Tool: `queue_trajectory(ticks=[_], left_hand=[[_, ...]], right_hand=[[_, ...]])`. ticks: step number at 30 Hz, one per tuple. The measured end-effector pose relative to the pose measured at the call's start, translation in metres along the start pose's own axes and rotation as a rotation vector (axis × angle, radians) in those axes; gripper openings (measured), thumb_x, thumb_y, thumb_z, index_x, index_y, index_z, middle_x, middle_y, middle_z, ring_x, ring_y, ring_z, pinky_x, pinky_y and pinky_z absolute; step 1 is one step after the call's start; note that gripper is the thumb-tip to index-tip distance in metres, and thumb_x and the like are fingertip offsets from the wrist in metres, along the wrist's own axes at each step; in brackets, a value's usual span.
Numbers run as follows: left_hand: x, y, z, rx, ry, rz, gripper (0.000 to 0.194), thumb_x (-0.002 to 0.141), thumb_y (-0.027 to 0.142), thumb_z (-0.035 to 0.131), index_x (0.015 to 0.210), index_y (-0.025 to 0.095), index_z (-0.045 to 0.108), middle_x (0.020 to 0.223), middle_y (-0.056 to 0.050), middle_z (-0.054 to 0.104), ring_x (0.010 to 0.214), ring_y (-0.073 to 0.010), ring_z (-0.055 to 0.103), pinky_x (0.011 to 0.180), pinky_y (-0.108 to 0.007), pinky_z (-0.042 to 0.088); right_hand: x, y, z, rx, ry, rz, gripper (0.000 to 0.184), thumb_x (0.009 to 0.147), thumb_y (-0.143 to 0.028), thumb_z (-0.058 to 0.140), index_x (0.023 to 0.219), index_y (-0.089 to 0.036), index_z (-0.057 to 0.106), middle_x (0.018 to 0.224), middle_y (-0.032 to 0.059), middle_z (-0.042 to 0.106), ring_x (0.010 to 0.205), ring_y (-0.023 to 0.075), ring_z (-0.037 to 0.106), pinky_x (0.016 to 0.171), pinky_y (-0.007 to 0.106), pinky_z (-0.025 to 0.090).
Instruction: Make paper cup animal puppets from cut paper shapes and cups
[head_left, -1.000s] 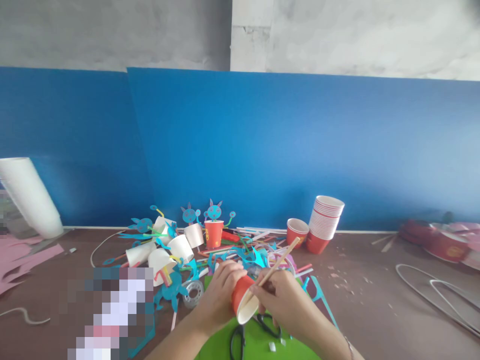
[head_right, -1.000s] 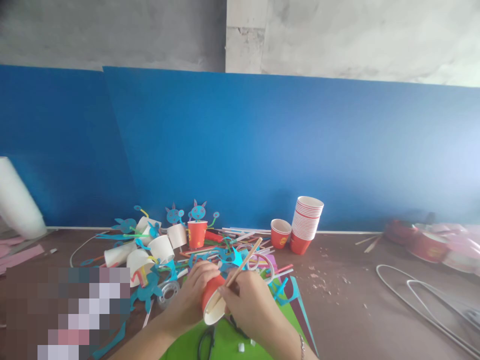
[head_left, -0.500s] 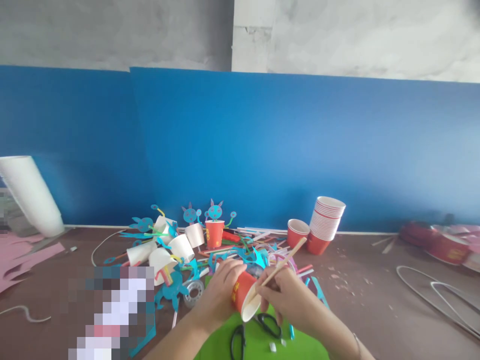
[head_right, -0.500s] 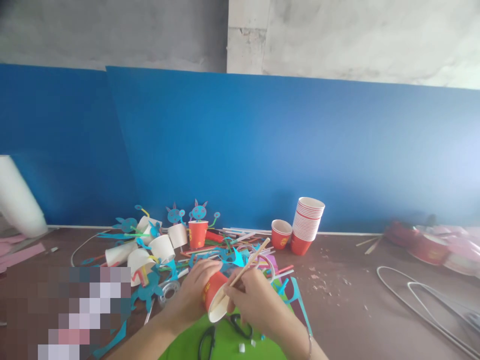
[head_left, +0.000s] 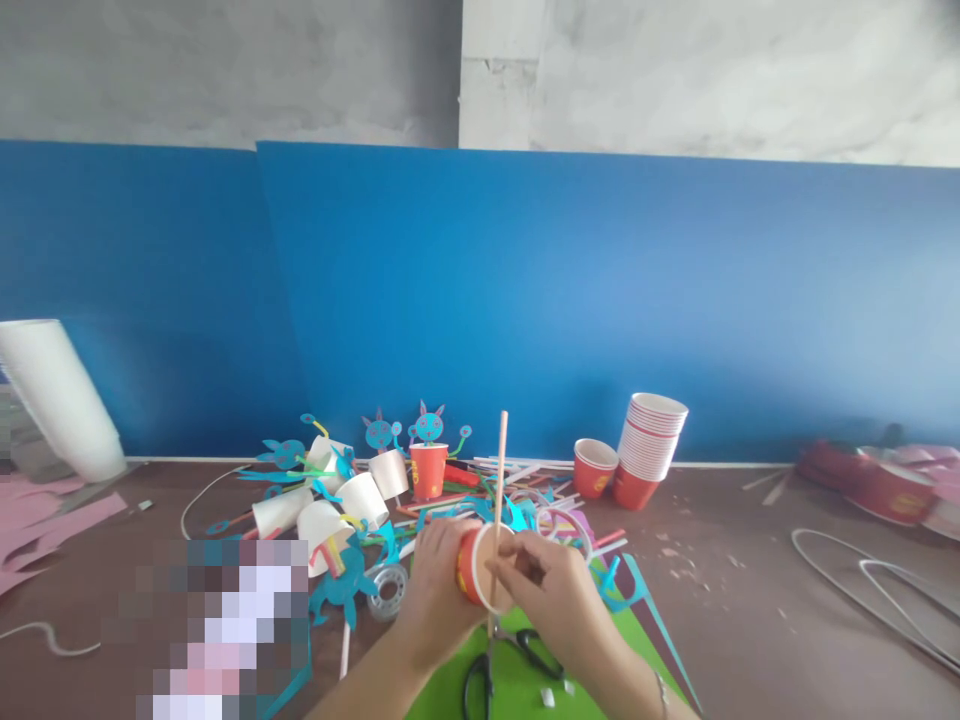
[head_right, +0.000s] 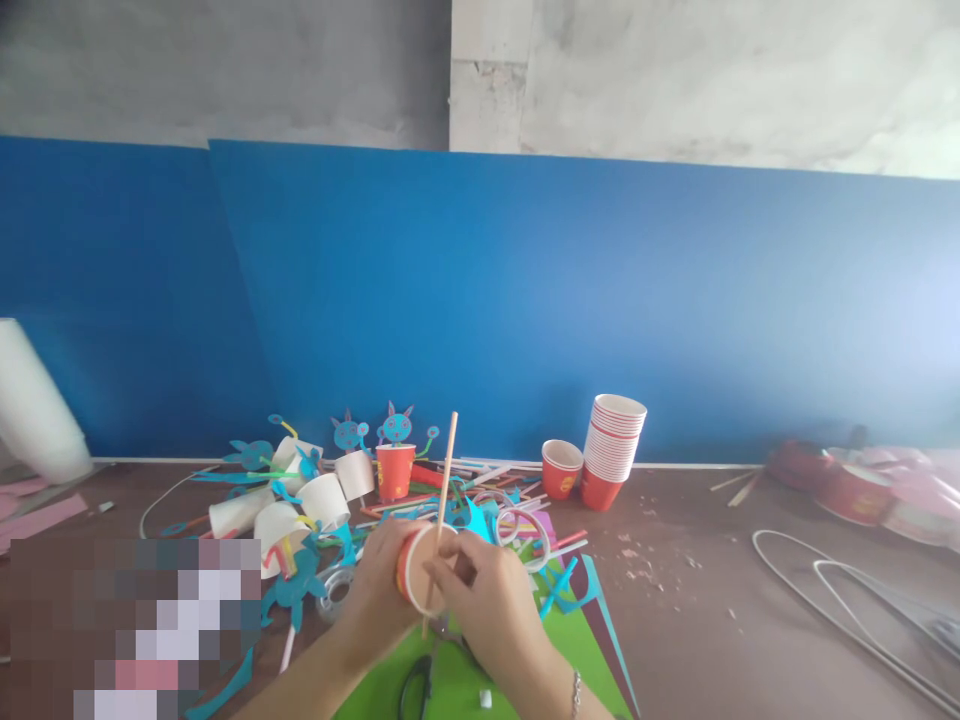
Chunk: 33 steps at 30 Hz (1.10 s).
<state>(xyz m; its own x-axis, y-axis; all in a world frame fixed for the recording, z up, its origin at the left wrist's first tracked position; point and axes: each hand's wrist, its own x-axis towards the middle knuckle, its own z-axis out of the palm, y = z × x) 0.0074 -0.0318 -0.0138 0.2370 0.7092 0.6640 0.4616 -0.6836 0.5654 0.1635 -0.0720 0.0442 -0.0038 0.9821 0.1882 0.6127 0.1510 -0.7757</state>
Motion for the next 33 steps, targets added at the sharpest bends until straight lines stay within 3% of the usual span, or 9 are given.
queue_trajectory(ticks=[3, 5, 8, 11, 16, 22, 27, 31, 33], left_hand=[[0.005, -0.001, 0.0, -0.179, 0.105, -0.285, 0.051, 0.067, 0.025, 0.073, 0.112, 0.02, 0.05, 0.101, -0.008, 0.063, 0.089, -0.0265, 0.063, 0.077, -0.04, 0.052], [0.007, -0.002, 0.001, -0.244, 0.189, -0.388, 0.05, 0.068, 0.027, 0.071, 0.112, 0.019, 0.048, 0.1, -0.007, 0.063, 0.088, -0.0255, 0.064, 0.076, -0.039, 0.051], [0.006, -0.004, 0.004, -0.306, 0.21, -0.391, 0.056, 0.069, 0.027, 0.07, 0.118, 0.018, 0.044, 0.106, -0.009, 0.062, 0.093, -0.0259, 0.063, 0.081, -0.039, 0.051], [0.002, -0.004, 0.006, -0.352, 0.109, -0.325, 0.06, 0.069, 0.03, 0.071, 0.121, 0.018, 0.045, 0.114, -0.011, 0.061, 0.102, -0.0286, 0.06, 0.086, -0.042, 0.049], [0.0, -0.001, 0.007, -0.379, 0.074, -0.392, 0.054, 0.068, 0.032, 0.07, 0.116, 0.019, 0.047, 0.1, -0.006, 0.067, 0.087, -0.0254, 0.064, 0.076, -0.039, 0.052], [0.01, -0.015, 0.0, -0.365, 0.279, -0.481, 0.039, 0.07, 0.03, 0.065, 0.105, 0.018, 0.052, 0.09, -0.005, 0.068, 0.079, -0.0226, 0.066, 0.072, -0.035, 0.052], [0.016, -0.029, -0.009, -0.329, 0.381, -0.54, 0.033, 0.069, 0.031, 0.066, 0.097, 0.017, 0.054, 0.083, -0.004, 0.066, 0.073, -0.0216, 0.065, 0.068, -0.034, 0.052], [0.014, -0.02, -0.005, -0.304, 0.354, -0.466, 0.038, 0.069, 0.03, 0.066, 0.102, 0.017, 0.052, 0.09, -0.007, 0.067, 0.079, -0.0233, 0.065, 0.073, -0.037, 0.052], [0.011, -0.014, -0.002, -0.284, 0.305, -0.437, 0.041, 0.068, 0.029, 0.067, 0.104, 0.017, 0.052, 0.091, -0.007, 0.067, 0.081, -0.024, 0.065, 0.074, -0.038, 0.052]], right_hand=[[-0.003, -0.003, -0.001, -0.024, 0.107, -0.048, 0.025, 0.084, -0.044, 0.053, 0.073, -0.021, 0.055, 0.053, -0.0024, 0.051, 0.05, 0.0139, 0.045, 0.05, 0.025, 0.032], [-0.005, -0.003, 0.002, -0.099, 0.03, -0.019, 0.038, 0.084, -0.049, 0.053, 0.059, -0.022, 0.048, 0.049, -0.0022, 0.048, 0.047, 0.0128, 0.041, 0.048, 0.026, 0.028], [-0.005, 0.0, 0.012, -0.136, -0.126, 0.02, 0.041, 0.083, -0.051, 0.054, 0.055, -0.021, 0.047, 0.046, -0.0026, 0.047, 0.045, 0.0124, 0.04, 0.047, 0.026, 0.026], [-0.002, 0.004, 0.018, -0.039, -0.13, -0.036, 0.041, 0.091, -0.047, 0.041, 0.06, -0.021, 0.046, 0.05, -0.0017, 0.049, 0.049, 0.0134, 0.045, 0.049, 0.025, 0.031], [0.003, 0.006, 0.007, -0.047, -0.245, -0.089, 0.039, 0.09, -0.037, 0.044, 0.055, -0.021, 0.043, 0.047, -0.0027, 0.047, 0.046, 0.0116, 0.043, 0.046, 0.023, 0.032], [0.0, 0.011, -0.013, 0.001, -0.449, -0.015, 0.035, 0.085, -0.027, 0.047, 0.051, -0.02, 0.053, 0.042, -0.0017, 0.056, 0.039, 0.0106, 0.047, 0.045, 0.021, 0.039], [-0.001, 0.015, -0.037, 0.013, -0.718, 0.124, 0.03, 0.078, -0.021, 0.05, 0.048, -0.02, 0.054, 0.041, -0.0022, 0.055, 0.031, 0.0088, 0.043, 0.036, 0.02, 0.034], [0.002, 0.015, -0.027, 0.037, -0.554, 0.056, 0.017, 0.077, -0.02, 0.053, 0.061, -0.019, 0.059, 0.057, -0.0009, 0.064, 0.048, 0.011, 0.056, 0.047, 0.02, 0.039], [0.004, 0.014, -0.011, 0.17, -0.447, 0.097, 0.011, 0.082, -0.023, 0.049, 0.085, -0.019, 0.059, 0.066, -0.001, 0.066, 0.053, 0.0117, 0.059, 0.052, 0.021, 0.042]])
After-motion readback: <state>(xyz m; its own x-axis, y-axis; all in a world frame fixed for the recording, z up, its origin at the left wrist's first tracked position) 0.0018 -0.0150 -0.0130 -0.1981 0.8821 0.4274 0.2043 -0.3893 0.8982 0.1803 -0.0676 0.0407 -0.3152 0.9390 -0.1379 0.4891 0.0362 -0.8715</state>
